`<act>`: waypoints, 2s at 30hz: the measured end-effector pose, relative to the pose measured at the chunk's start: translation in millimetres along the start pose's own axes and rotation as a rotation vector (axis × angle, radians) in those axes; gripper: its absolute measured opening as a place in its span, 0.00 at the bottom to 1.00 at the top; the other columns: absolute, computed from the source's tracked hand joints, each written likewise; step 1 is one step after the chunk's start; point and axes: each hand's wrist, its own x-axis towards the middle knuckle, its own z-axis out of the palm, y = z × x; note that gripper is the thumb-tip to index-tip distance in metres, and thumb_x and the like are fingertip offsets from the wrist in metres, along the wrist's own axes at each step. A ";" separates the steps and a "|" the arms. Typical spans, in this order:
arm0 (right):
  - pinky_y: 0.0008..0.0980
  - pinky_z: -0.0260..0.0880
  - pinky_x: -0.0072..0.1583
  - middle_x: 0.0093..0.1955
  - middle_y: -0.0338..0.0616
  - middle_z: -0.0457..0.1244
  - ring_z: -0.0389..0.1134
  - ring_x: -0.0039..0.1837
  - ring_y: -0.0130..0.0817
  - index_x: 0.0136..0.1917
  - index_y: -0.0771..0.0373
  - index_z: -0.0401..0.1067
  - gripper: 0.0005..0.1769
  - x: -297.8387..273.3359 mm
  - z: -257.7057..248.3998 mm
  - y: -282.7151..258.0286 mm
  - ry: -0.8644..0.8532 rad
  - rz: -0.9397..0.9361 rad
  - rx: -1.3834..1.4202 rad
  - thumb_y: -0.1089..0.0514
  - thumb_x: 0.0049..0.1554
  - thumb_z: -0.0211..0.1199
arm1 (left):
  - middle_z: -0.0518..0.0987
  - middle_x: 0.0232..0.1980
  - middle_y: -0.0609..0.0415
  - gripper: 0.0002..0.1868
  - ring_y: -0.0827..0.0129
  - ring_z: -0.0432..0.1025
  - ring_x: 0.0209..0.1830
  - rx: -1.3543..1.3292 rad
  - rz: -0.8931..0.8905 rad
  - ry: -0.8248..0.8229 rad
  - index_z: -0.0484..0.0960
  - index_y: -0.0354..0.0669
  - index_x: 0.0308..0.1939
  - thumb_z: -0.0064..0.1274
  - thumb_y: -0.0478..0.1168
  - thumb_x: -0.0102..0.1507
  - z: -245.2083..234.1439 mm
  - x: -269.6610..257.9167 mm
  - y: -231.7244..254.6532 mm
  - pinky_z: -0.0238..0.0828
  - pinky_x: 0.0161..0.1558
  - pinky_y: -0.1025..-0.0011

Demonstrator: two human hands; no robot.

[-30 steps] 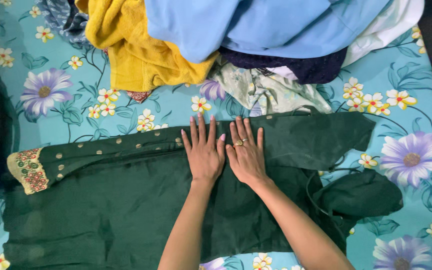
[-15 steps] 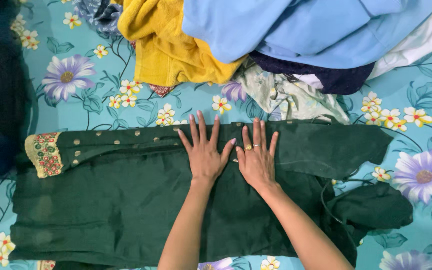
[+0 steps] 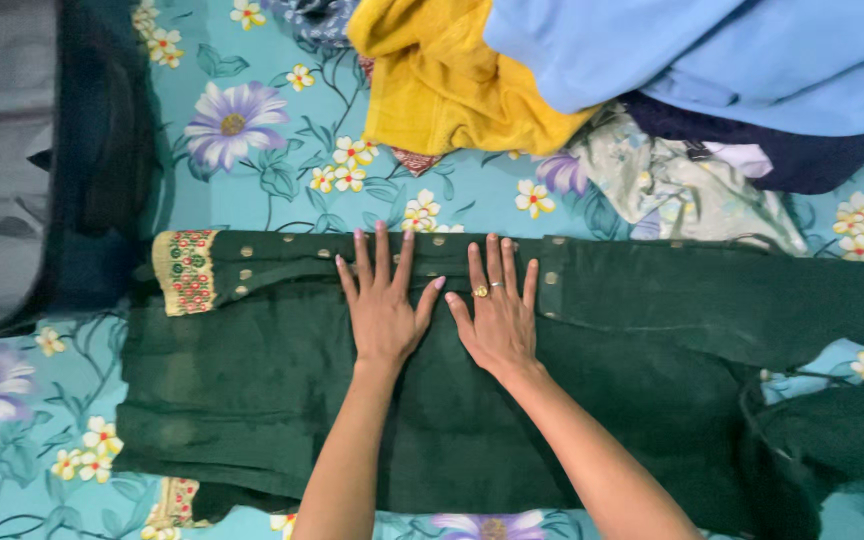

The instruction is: The person folds a yellow towel and places it into an open suitcase. They then fold a dark green garment with gold embellishments on the bed and place it into the suitcase next to the towel.

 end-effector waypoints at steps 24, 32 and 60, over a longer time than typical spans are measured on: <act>0.59 0.31 0.81 0.87 0.56 0.35 0.34 0.87 0.51 0.83 0.69 0.43 0.45 -0.4 14.2 -25.7 0.026 0.055 -0.026 0.40 0.64 0.51 | 0.48 0.83 0.48 0.38 0.51 0.38 0.83 0.144 0.042 -0.114 0.63 0.64 0.77 0.44 0.68 0.66 -46.2 -9.0 -112.3 0.27 0.72 0.31; 0.67 0.26 0.77 0.86 0.56 0.34 0.31 0.86 0.54 0.83 0.66 0.44 0.48 9.5 28.1 -80.7 -0.029 0.117 -0.072 0.38 0.61 0.52 | 0.47 0.84 0.42 0.36 0.42 0.38 0.84 -0.118 0.082 -0.031 0.64 0.58 0.78 0.48 0.62 0.67 -49.6 -15.6 -136.6 0.36 0.78 0.43; 0.65 0.29 0.78 0.85 0.50 0.41 0.36 0.86 0.47 0.80 0.57 0.54 0.39 -63.4 48.7 -243.8 -0.197 -0.336 0.027 0.38 0.61 0.52 | 0.58 0.80 0.49 0.30 0.49 0.48 0.83 -0.125 0.425 0.009 0.72 0.63 0.72 0.51 0.36 0.65 -99.6 -140.9 -268.4 0.46 0.80 0.44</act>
